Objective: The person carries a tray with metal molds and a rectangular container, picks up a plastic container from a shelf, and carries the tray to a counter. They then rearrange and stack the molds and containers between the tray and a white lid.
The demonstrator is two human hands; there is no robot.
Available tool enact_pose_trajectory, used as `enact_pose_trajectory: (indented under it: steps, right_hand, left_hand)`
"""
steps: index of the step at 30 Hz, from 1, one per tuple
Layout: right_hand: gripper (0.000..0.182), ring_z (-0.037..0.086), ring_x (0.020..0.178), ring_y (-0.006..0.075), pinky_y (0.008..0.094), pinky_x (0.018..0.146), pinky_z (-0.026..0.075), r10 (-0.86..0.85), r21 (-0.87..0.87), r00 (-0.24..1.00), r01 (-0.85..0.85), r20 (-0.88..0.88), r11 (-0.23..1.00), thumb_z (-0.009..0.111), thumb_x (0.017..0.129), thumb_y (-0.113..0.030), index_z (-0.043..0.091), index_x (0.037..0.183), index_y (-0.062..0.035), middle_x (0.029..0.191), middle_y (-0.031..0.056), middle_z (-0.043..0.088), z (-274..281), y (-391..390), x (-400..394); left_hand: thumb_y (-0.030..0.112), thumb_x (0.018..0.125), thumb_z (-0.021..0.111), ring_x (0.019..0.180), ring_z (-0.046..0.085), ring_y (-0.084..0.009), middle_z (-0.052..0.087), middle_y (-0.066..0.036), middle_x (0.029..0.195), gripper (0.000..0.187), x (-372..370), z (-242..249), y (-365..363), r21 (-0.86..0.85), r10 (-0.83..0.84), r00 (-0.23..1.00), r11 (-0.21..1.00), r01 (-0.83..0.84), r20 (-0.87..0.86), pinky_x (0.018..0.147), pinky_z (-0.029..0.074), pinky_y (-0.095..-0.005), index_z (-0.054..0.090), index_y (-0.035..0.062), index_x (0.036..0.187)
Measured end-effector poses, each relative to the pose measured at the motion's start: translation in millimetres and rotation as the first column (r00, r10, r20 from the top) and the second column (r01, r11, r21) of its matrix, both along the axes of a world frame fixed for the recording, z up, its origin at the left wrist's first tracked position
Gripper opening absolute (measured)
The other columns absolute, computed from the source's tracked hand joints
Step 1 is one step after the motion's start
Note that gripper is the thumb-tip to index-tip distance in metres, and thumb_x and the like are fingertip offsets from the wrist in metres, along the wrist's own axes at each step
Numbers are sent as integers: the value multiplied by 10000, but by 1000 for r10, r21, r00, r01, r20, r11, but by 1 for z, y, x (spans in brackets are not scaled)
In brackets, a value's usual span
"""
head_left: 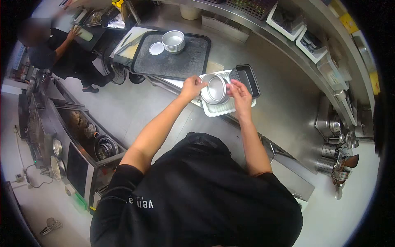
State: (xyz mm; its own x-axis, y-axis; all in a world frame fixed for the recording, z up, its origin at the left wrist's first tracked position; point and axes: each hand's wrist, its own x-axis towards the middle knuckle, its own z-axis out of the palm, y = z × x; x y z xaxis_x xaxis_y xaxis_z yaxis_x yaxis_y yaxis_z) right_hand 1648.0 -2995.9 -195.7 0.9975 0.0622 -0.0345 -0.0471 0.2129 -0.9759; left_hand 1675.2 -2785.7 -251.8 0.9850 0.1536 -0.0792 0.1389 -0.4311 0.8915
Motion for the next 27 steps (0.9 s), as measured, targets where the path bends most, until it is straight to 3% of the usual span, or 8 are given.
enact_pose_trajectory:
  steps: [8, 11, 15, 18, 21, 22, 23, 27]
  right_hand:
    - [419, 534, 944, 110, 305, 790, 469, 68, 165, 995, -56, -68, 985, 510, 961, -306, 484, 1275, -29, 1117, 64, 561, 2, -4, 35]
    - [559, 526, 1035, 161, 373, 891, 445, 137, 249, 989, -119, -56, 961, 528, 929, -422, 399, 1369, -101, 1231, 80, 507, 25, -3, 52]
    - [782, 454, 1218, 250, 425, 1027, 355, 476, 520, 874, -362, -100, 774, 563, 836, -587, 277, 1448, -193, 1368, 106, 419, 60, 9, 42]
    - [746, 454, 1203, 247, 365, 1015, 361, 374, 436, 926, -356, 47, 826, 614, 839, -410, 276, 1451, -151, 1338, 111, 437, 63, 23, 39]
    - [763, 450, 1202, 235, 340, 1016, 344, 280, 138, 945, -303, 168, 943, 631, 817, -333, 271, 1451, -108, 1327, 144, 430, 54, 34, 32]
    - [770, 438, 1204, 231, 334, 1022, 324, 292, 65, 931, -312, 218, 948, 639, 804, -287, 271, 1447, -78, 1310, 169, 429, 59, 41, 24]
    - [781, 428, 1206, 235, 348, 1021, 325, 275, -128, 886, -244, 374, 961, 651, 797, -283, 270, 1448, -78, 1319, 161, 418, 67, 49, 17]
    - [749, 446, 1170, 253, 363, 1010, 334, 239, -183, 858, -173, 456, 968, 673, 779, -264, 334, 1417, -66, 1274, 155, 431, 61, 71, 10]
  left_hand:
    - [186, 780, 730, 578, 441, -87, 495, -3, 615, 264, 14, 56, 9, 84, -91, 989, 993, 82, 117, 515, 375, -266, 510, 46, 735]
    - [172, 843, 685, 635, 492, -69, 538, 3, 726, 222, 36, 70, 12, -240, -202, 972, 944, 227, 124, 561, 429, -233, 514, 33, 813]
    - [194, 875, 656, 668, 538, -85, 558, -11, 772, 225, 27, 111, 3, -351, -252, 961, 895, 276, 114, 593, 464, -221, 512, 23, 860]
    - [367, 927, 560, 903, 574, -132, 577, -68, 1013, 428, 5, 126, 6, -339, -293, 953, 891, 303, 82, 795, 485, -278, 507, 4, 1147]
    - [538, 855, 581, 1216, 429, -234, 382, -118, 1370, 795, -15, 113, 15, -719, -370, 924, 617, 320, 93, 941, 430, -420, 244, 136, 1453]
    - [441, 878, 586, 1298, 357, -293, 324, -179, 1421, 822, -23, 112, 16, -650, -368, 921, 671, 357, 126, 970, 408, -427, 108, 171, 1490]
    - [413, 864, 610, 1280, 372, -293, 361, -173, 1394, 837, -30, 112, 16, -624, -353, 921, 686, 373, 163, 976, 399, -403, 111, 181, 1494]
    - [385, 868, 555, 1230, 408, -257, 407, -148, 1348, 743, -43, 122, 25, -559, -274, 932, 746, 361, 237, 981, 373, -356, 192, 171, 1479]
